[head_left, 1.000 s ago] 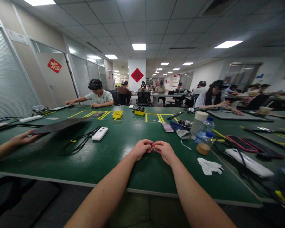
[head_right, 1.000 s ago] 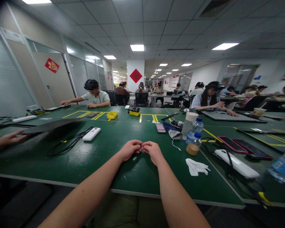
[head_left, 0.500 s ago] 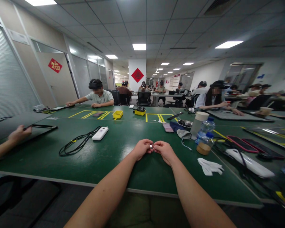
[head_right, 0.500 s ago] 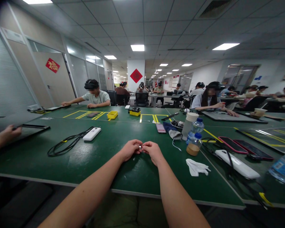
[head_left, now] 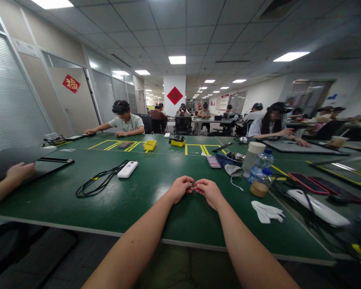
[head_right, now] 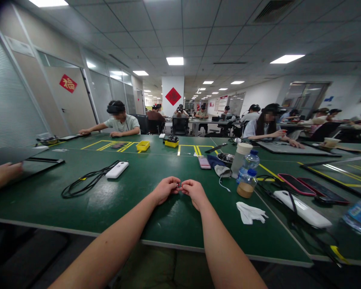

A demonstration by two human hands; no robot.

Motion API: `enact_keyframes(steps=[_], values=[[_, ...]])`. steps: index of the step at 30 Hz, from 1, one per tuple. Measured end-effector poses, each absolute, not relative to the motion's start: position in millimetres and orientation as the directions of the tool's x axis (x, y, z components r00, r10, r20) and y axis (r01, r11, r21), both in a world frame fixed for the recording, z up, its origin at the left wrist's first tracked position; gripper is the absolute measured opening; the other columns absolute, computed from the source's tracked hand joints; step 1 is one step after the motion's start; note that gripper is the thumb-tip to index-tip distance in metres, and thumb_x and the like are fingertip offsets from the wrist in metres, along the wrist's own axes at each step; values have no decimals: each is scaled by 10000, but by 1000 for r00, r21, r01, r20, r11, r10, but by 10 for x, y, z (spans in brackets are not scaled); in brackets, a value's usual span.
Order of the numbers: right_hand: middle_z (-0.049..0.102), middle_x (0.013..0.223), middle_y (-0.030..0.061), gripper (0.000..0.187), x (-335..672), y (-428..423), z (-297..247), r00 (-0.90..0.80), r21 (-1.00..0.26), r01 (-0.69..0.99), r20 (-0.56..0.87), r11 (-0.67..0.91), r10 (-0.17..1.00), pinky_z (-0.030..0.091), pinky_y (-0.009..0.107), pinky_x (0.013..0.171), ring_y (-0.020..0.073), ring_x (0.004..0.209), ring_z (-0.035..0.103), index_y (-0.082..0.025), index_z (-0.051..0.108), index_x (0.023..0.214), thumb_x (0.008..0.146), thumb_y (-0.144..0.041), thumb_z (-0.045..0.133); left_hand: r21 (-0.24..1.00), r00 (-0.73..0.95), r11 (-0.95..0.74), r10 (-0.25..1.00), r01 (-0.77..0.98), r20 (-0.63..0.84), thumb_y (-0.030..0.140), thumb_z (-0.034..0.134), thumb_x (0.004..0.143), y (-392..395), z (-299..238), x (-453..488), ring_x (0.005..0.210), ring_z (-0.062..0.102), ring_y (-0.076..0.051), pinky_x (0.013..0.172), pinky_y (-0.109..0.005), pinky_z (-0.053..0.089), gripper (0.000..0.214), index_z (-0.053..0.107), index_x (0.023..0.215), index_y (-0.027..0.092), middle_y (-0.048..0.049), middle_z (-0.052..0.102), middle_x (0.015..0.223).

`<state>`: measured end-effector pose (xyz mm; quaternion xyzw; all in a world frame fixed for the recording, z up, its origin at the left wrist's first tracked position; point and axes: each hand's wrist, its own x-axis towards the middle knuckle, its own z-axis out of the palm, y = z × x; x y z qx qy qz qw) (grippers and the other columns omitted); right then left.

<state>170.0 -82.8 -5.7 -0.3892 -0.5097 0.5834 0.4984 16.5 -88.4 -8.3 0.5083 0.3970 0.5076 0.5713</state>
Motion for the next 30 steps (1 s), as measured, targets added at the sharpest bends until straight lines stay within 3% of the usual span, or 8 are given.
enact_keyframes(steps=[22, 30], values=[[678, 678, 49, 119, 1697, -823, -63, -204, -984, -175, 62, 26, 977, 518, 251, 627, 141, 647, 645, -140, 647, 726, 619, -169, 691, 969, 187, -25, 980, -245, 73, 28, 625, 704, -852, -130, 161, 669, 630, -100, 723, -266, 526, 234, 612, 924, 108, -61, 661, 840], [676, 683, 43, 103, 1702, -822, -64, -214, -983, -185, 58, 18, 975, 515, 245, 623, 138, 651, 645, -147, 648, 726, 632, -165, 685, 971, 191, -10, 980, -238, 57, 18, 605, 709, -855, -120, 166, 677, 634, -103, 713, -254, 523, 226, 623, 916, 107, -68, 662, 846]])
